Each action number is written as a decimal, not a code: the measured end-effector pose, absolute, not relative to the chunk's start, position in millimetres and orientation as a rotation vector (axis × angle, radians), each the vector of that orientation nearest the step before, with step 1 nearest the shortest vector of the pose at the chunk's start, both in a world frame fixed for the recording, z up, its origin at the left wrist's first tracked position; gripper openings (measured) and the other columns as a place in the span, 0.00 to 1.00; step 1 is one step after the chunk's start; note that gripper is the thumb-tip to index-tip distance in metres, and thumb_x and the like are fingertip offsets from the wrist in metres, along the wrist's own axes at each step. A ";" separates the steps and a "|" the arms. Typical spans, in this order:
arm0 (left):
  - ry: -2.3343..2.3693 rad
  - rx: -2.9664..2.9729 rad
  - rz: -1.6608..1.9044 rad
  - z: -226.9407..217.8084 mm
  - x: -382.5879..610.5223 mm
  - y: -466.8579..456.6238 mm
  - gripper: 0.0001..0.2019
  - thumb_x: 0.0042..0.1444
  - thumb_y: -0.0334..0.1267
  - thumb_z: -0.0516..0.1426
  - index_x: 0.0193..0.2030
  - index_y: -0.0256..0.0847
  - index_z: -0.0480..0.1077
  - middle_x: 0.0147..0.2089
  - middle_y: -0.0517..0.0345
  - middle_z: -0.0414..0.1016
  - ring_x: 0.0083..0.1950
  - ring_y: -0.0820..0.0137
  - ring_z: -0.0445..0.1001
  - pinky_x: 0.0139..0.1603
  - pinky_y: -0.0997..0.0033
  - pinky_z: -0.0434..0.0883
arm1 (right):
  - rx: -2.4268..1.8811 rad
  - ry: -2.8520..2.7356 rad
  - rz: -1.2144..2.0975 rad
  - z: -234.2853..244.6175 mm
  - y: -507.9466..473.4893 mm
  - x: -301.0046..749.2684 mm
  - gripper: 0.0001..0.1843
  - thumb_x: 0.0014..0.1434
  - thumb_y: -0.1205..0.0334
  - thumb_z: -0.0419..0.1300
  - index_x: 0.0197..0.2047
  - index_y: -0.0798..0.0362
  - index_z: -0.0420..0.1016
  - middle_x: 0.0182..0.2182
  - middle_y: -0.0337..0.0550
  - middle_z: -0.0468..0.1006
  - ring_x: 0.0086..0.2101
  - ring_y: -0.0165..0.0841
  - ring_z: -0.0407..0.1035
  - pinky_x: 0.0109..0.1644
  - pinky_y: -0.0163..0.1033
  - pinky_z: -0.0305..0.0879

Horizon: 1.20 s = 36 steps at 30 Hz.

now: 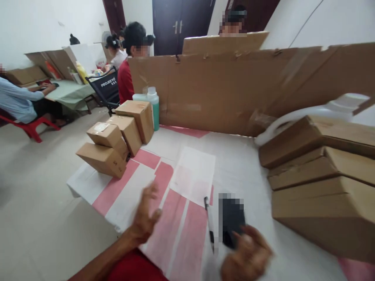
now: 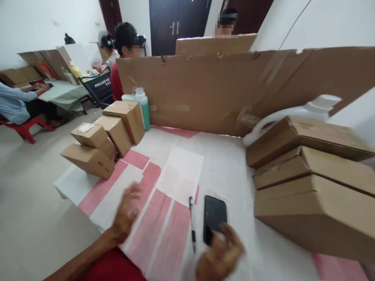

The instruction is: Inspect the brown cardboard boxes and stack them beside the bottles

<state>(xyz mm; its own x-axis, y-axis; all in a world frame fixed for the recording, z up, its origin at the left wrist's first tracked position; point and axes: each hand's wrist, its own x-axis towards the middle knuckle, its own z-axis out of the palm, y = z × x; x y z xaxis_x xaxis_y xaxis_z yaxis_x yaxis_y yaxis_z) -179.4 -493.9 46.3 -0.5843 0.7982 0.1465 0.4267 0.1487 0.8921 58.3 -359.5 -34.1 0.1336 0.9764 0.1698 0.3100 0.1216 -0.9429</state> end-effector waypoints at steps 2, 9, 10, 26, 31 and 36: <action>2.584 1.145 1.567 53.8 -232.6 -531.2 0.46 0.63 0.70 0.46 0.79 0.44 0.42 0.77 0.36 0.51 0.76 0.41 0.57 0.74 0.34 0.59 | -1.245 -1.577 1.045 -26.4 -385.0 -8.5 0.22 0.69 0.43 0.54 0.56 0.49 0.71 0.53 0.55 0.75 0.53 0.52 0.72 0.55 0.61 0.70; 2.809 0.322 1.990 56.5 -400.2 -564.4 0.51 0.65 0.72 0.38 0.79 0.31 0.38 0.80 0.28 0.42 0.82 0.51 0.45 0.78 0.43 0.49 | -0.478 -2.103 1.537 -14.3 -417.5 -184.2 0.26 0.68 0.53 0.59 0.66 0.50 0.69 0.60 0.55 0.74 0.59 0.46 0.69 0.64 0.56 0.68; 2.730 0.290 1.988 48.3 -412.9 -561.9 0.50 0.64 0.73 0.34 0.78 0.30 0.44 0.77 0.27 0.50 0.80 0.49 0.51 0.77 0.42 0.53 | -0.437 -2.161 1.545 -14.6 -421.0 -198.7 0.29 0.67 0.54 0.59 0.69 0.50 0.66 0.62 0.55 0.72 0.62 0.46 0.67 0.67 0.57 0.65; 2.466 1.533 1.143 -45.9 -164.4 -558.9 0.41 0.68 0.48 0.56 0.81 0.42 0.41 0.72 0.34 0.55 0.72 0.47 0.60 0.68 0.40 0.67 | -0.774 -1.687 1.663 -17.6 -332.3 -121.1 0.35 0.68 0.37 0.54 0.70 0.47 0.67 0.68 0.50 0.69 0.68 0.44 0.62 0.72 0.53 0.56; 2.366 2.195 0.926 -11.5 -141.1 -521.5 0.43 0.66 0.42 0.59 0.81 0.36 0.42 0.63 0.37 0.63 0.65 0.49 0.63 0.67 0.50 0.66 | -0.752 -1.529 1.821 -2.8 -307.1 -78.7 0.36 0.66 0.32 0.53 0.63 0.50 0.76 0.52 0.47 0.83 0.48 0.43 0.76 0.52 0.47 0.73; 2.228 2.445 0.964 15.2 -142.8 -502.6 0.41 0.66 0.38 0.59 0.80 0.35 0.46 0.59 0.40 0.66 0.63 0.52 0.65 0.69 0.54 0.62 | -0.799 -1.533 1.787 -0.9 -298.6 -54.0 0.34 0.68 0.35 0.54 0.63 0.50 0.77 0.49 0.45 0.84 0.49 0.41 0.76 0.54 0.47 0.71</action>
